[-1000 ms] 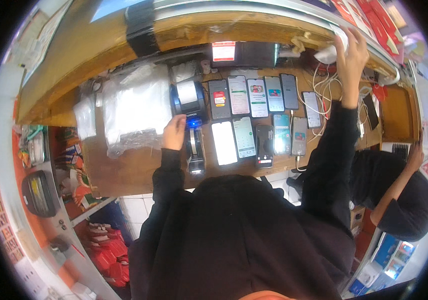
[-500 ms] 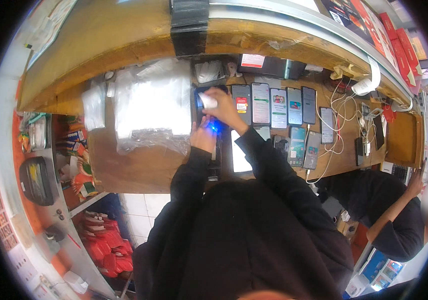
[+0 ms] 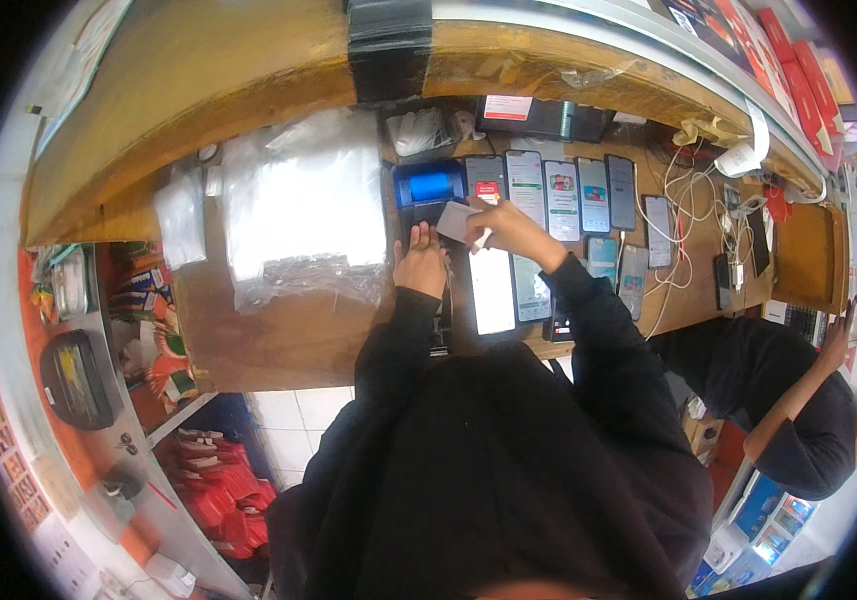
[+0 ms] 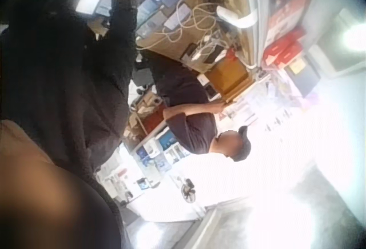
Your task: The person processes a payment transaction at a counter using a card reader and multiple mobile devices. They then move to a kitchen area, scoop rice from a cooker into a bowl, and add a green vegetable mixture using a ladle and a spoon.
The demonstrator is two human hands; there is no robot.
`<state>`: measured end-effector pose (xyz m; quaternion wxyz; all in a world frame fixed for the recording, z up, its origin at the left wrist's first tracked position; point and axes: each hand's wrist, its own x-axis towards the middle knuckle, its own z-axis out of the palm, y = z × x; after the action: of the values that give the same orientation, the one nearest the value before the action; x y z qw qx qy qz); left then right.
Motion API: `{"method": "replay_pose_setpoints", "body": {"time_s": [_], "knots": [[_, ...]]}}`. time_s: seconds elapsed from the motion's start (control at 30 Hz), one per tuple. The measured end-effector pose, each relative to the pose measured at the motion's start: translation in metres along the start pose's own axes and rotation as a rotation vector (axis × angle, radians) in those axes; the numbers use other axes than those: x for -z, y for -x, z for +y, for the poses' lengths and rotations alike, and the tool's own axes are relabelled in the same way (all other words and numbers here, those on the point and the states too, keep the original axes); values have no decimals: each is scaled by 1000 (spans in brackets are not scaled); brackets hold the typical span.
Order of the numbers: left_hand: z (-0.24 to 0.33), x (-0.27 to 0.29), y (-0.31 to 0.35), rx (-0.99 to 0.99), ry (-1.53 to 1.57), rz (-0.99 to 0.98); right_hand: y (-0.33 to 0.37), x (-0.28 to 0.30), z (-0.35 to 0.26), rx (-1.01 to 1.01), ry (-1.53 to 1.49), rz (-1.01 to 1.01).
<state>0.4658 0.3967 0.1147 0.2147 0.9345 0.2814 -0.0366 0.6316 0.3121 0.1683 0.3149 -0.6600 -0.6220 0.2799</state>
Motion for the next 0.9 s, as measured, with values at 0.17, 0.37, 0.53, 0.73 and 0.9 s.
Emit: {"method": "replay_pose_setpoints", "body": {"time_s": [0.17,0.37,0.53,0.73,0.9], "knots": [[-11,-9,-9,4,-127,80,21,39,-17,-247,61,-225],[-4,17,-11,35,-24,130,3,43,-1,-99,53,-47],[-2,9,-12,-9,-49,391,-73,-9,33,119,231,234],[-12,11,0,17,-124,393,-92,-18,36,28,409,-36],[-17,9,-2,-25,-137,390,-97,-9,41,60,399,-70]]}}
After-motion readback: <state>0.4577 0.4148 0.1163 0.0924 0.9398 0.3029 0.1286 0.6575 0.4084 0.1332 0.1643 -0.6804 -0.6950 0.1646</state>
